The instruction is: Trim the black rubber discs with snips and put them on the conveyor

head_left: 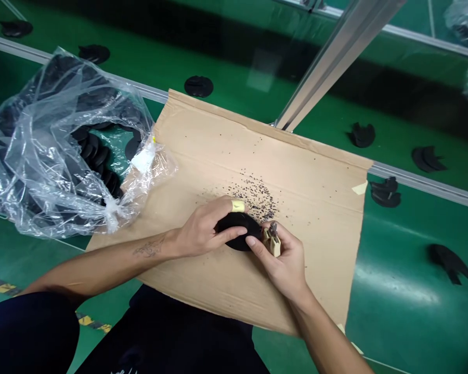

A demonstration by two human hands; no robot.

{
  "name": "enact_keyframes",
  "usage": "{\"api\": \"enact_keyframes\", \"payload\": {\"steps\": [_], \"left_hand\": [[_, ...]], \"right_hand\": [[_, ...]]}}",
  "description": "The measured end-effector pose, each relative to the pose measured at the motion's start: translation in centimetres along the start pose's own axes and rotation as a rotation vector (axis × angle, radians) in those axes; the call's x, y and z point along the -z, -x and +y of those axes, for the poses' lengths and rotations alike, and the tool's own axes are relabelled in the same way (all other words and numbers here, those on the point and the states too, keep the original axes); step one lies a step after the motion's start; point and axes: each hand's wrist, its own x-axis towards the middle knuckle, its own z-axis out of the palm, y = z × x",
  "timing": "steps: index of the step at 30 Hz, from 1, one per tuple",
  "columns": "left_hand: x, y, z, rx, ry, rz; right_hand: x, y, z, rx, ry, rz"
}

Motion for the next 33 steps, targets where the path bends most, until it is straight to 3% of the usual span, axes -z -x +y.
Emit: {"api": "enact_keyframes", "payload": {"steps": [8, 11, 13, 17, 21, 26, 33], "left_hand": [[0.0, 0.0, 0.4, 0.091, 0.038, -0.033], [-0.2, 0.1, 0.4, 0.04, 0.065, -0.017], [-0.3, 0.1, 0.4, 0.004, 0.104, -0.002], [-0.2, -0.1, 0.2, 0.067, 0.259, -0.031], [0.3, -0.6, 0.1, -0.054, 0.265, -0.035], [0.4, -1.0, 0.2, -0.102, 0.223, -0.056], [0.6, -1.0, 0.4, -0.124, 0.223, 0.001]], "right_hand": [[-0.2, 0.0, -0.1, 0.074, 0.043, 0.012], [-0.3, 0.0, 0.1, 0.13, 0.08, 0.011], [-0.2, -0.1, 0.2, 0.23, 0.102, 0.012], [0.1, -0.2, 1.0, 0.514, 0.156, 0.019], [0.3, -0.4, 1.8, 0.684, 0.204, 0.023], [0.4, -0.6, 2.0, 0.729, 0.218, 0.005], [0.4, -0.6, 1.9, 0.704, 0.234, -0.036]]}}
